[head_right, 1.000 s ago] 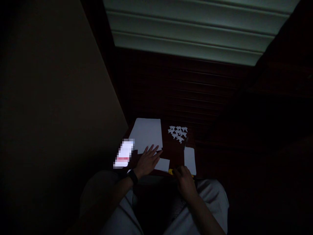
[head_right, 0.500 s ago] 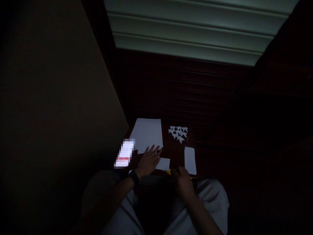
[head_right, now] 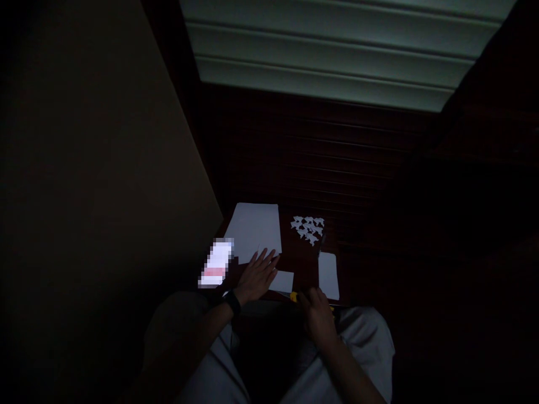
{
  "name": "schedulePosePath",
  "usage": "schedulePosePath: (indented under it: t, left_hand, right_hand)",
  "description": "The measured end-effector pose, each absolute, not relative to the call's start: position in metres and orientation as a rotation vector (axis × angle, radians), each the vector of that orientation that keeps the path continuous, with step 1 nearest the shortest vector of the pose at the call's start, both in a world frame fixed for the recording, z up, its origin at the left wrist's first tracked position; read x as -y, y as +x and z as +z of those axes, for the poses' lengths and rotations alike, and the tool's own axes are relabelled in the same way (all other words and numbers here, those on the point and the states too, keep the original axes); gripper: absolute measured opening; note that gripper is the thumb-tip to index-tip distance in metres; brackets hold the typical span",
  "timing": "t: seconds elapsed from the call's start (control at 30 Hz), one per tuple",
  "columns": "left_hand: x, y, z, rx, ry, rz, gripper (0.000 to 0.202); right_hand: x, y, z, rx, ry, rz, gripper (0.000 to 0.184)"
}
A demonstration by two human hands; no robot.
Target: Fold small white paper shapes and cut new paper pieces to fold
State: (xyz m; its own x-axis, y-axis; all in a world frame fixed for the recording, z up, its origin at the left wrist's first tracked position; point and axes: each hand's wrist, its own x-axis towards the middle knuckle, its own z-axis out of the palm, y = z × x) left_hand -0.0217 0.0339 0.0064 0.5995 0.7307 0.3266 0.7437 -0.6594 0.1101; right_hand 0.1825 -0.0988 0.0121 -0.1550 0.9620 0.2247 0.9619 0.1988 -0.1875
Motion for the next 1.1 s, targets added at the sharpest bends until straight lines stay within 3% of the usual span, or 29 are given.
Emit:
schedulePosePath:
  t: [1.1]
  left_hand:
    - [-0.030, -0.023, 0.021, 1.326, -2.773, -0.730, 0.046]
  right_hand:
    - [0.109, 0.185, 0.024, 2.077, -1.666, 0.181, 0.041]
